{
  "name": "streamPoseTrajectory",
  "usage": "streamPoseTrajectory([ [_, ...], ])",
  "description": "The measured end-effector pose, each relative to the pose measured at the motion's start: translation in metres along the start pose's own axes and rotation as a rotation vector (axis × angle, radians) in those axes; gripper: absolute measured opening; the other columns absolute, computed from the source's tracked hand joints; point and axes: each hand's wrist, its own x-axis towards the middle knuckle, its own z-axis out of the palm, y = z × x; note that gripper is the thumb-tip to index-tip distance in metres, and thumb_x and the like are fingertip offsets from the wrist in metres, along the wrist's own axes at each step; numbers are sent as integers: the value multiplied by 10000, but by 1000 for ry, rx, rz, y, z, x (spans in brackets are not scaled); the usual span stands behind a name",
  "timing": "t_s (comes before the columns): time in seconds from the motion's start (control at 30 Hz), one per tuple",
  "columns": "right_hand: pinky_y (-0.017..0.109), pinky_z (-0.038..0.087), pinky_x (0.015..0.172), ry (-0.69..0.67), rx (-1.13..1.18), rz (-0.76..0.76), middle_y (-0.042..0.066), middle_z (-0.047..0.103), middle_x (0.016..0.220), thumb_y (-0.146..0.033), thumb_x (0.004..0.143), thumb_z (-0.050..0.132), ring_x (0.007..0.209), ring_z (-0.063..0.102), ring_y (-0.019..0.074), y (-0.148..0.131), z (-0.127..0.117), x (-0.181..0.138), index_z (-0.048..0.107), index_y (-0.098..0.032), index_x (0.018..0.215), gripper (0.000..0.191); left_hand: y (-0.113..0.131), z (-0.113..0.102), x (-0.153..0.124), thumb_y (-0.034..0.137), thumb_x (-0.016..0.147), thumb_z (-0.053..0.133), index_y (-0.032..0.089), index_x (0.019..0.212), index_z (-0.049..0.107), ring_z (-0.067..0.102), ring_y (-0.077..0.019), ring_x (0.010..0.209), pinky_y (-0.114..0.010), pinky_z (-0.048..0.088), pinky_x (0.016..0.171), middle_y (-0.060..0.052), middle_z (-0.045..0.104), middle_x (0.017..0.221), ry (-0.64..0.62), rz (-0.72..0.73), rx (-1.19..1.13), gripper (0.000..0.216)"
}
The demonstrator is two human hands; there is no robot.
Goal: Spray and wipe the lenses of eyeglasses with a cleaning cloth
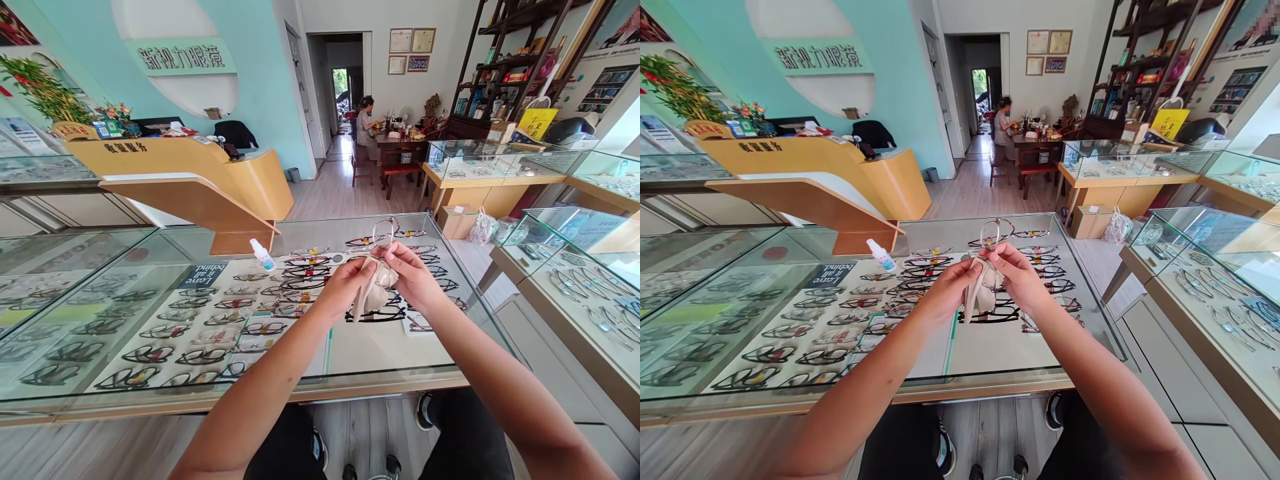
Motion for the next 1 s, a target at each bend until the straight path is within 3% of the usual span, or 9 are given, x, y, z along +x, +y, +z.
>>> streamPoseTrajectory([
  [0.27, 308, 509, 882, 18, -156, -41, 13, 744, 1124, -491, 933, 827, 1031, 659, 200, -1, -5, 1, 760, -296, 1021, 224, -1, -1, 1, 577, 749, 983, 183, 1078, 841, 677, -178, 814, -277, 515, 787, -55, 783, 921, 60, -44, -128, 532],
  [0.4, 354, 506, 934, 32, -440, -245, 20, 701, 1141, -393, 949, 791, 1094, 640, 219, -4, -5, -2, 730, -297, 1079, 173, 2, -4, 4, 585, 736, 987, 182, 1035, 841, 698, -188, 836, -288, 532, 827, -60, 794, 938, 110, 43, -173, 523],
  [0.57, 398, 505, 887, 31, -888, -581, 35, 686, 1034, -250, 1003, 701, 1001, 634, 226, -6, -3, -5, 687, -274, 1007, 29, 5, -8, 6, 608, 767, 960, 182, 1034, 835, 688, -183, 859, -275, 524, 832, -53, 788, 942, 145, 115, -132, 518],
  [0.67, 401, 504, 842, 66, -987, -668, 38, 702, 1003, -216, 996, 694, 971, 642, 234, -6, -2, -4, 692, -272, 1010, 57, 4, -8, 5, 638, 805, 920, 178, 1037, 829, 665, -178, 847, -267, 509, 804, -50, 776, 938, 154, 160, -64, 523],
  [0.87, 409, 510, 859, 83, -1019, -686, 41, 701, 986, -241, 998, 703, 970, 648, 238, -8, -1, -5, 715, -267, 952, 54, 3, -8, 4, 667, 875, 844, 178, 1073, 814, 649, -184, 876, -263, 493, 812, -47, 760, 954, 176, 212, 63, 528],
  [1.0, 376, 496, 862, 140, -743, -427, 23, 729, 994, -386, 1011, 727, 951, 642, 215, -8, -7, -2, 772, -275, 1008, 119, 3, -7, 0, 683, 919, 784, 175, 1065, 797, 625, -186, 830, -270, 476, 767, -41, 736, 912, 129, 192, 203, 529],
])
